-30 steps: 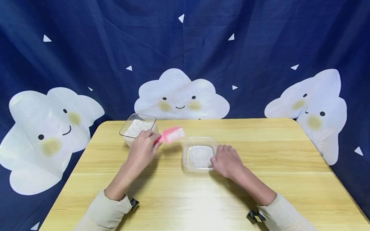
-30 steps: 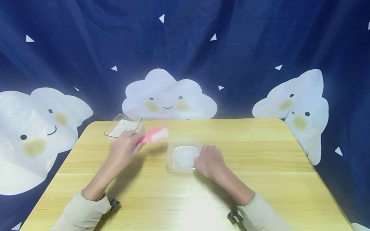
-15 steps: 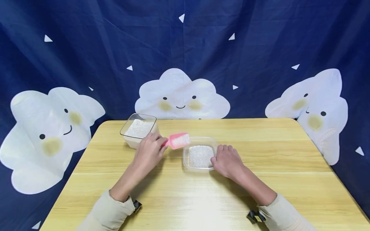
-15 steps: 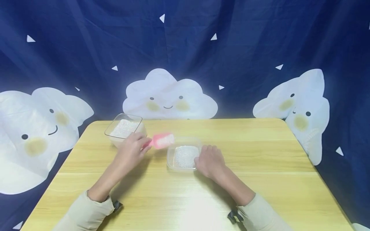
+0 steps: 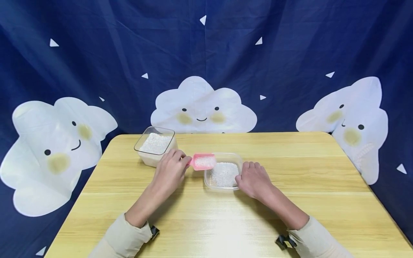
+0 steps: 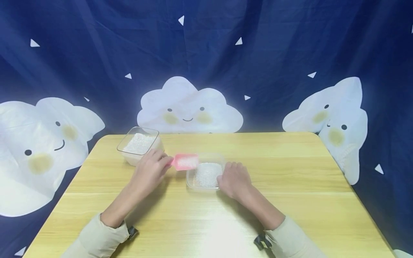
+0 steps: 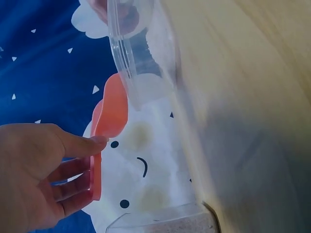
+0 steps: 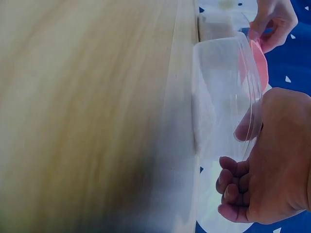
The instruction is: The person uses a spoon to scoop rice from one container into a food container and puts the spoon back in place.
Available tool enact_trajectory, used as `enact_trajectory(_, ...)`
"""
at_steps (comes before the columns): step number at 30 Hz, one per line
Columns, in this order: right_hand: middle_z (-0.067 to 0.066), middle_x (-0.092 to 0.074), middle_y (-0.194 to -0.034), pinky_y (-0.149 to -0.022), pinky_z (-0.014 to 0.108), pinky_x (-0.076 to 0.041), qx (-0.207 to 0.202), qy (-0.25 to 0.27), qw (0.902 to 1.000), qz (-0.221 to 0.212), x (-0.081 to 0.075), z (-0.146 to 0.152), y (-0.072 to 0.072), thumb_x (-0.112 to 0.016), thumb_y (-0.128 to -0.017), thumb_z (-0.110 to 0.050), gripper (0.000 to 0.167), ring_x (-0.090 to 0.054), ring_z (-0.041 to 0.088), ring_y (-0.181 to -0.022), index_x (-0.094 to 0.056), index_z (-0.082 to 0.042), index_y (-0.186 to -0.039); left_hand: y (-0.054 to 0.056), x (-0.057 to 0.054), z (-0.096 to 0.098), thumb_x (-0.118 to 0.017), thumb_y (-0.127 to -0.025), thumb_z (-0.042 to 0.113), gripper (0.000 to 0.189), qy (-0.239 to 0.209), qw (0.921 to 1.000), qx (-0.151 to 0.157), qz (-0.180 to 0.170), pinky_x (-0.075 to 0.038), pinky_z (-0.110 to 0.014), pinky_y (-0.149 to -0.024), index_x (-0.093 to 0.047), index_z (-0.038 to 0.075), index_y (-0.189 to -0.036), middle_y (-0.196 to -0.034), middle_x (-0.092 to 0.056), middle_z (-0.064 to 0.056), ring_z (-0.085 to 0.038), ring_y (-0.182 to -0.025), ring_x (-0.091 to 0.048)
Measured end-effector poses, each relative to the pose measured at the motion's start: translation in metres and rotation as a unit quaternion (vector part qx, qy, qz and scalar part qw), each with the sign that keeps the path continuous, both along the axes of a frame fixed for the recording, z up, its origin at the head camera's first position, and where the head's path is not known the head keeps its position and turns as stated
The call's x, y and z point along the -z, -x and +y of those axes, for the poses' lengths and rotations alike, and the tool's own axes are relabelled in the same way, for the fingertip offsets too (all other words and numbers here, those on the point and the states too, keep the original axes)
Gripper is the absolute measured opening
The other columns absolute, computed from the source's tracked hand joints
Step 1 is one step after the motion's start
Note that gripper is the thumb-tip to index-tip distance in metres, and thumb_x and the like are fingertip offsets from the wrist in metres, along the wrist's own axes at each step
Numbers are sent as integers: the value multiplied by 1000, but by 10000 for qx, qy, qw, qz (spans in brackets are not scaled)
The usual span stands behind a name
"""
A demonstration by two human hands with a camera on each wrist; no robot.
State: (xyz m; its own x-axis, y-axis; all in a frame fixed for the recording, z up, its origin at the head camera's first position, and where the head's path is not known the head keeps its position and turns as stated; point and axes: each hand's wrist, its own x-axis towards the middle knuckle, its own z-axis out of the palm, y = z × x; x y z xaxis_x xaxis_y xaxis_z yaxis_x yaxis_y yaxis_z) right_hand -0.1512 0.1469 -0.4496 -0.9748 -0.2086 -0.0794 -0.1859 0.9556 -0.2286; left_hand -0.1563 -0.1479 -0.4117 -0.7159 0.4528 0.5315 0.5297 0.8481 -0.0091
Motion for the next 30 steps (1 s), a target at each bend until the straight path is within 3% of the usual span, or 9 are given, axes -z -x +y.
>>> enact_trajectory(6,17,-55,-93,-88,52,-47,15,-3,10000,-45,-1,0,0,-44,-94,-25,30,-52,35,-91,-53,3,-97,1,0,0,-73,-93,10,7,164,9991,157,348,-51,-39,-77,-78,9,-98,-93,-71,-8,-28,-91,-62)
enact_trajectory(12,16,-54,-92,-88,51,-47,7,-40,10000,-55,-1,0,0,-44,-95,-26,30,-51,34,-90,-53,3,-98,2,-1,0,-62,-92,-3,20,408,9960,420,668,-48,-38,-75,-77,7,-100,-95,-70,-9,-28,-89,-59)
enact_trajectory(16,16,-54,-92,-88,51,-47,5,-65,10000,-48,-1,0,0,-43,-95,-26,31,-52,34,-91,-53,4,-98,2,-1,1,-58,-95,1,20,733,9926,431,867,-46,-36,-74,-76,8,-101,-97,-69,-7,-27,-91,-58)
enact_trajectory(25,17,-54,-95,-90,51,-46,52,-27,9999,-115,-1,0,0,-44,-95,-26,33,-52,35,-94,-53,5,-102,3,-4,5,-49,-99,9,27,1243,9778,595,1577,-42,-32,-70,-76,10,-98,-96,-68,-4,-24,-87,-57)
enact_trajectory(30,17,-55,-95,-90,52,-46,39,-43,9999,-104,-1,-1,0,-44,-95,-27,34,-53,36,-95,-53,5,-101,4,-6,7,-48,-100,9,28,1364,9690,677,1947,-46,-32,-72,-76,10,-97,-94,-67,-4,-24,-85,-58)
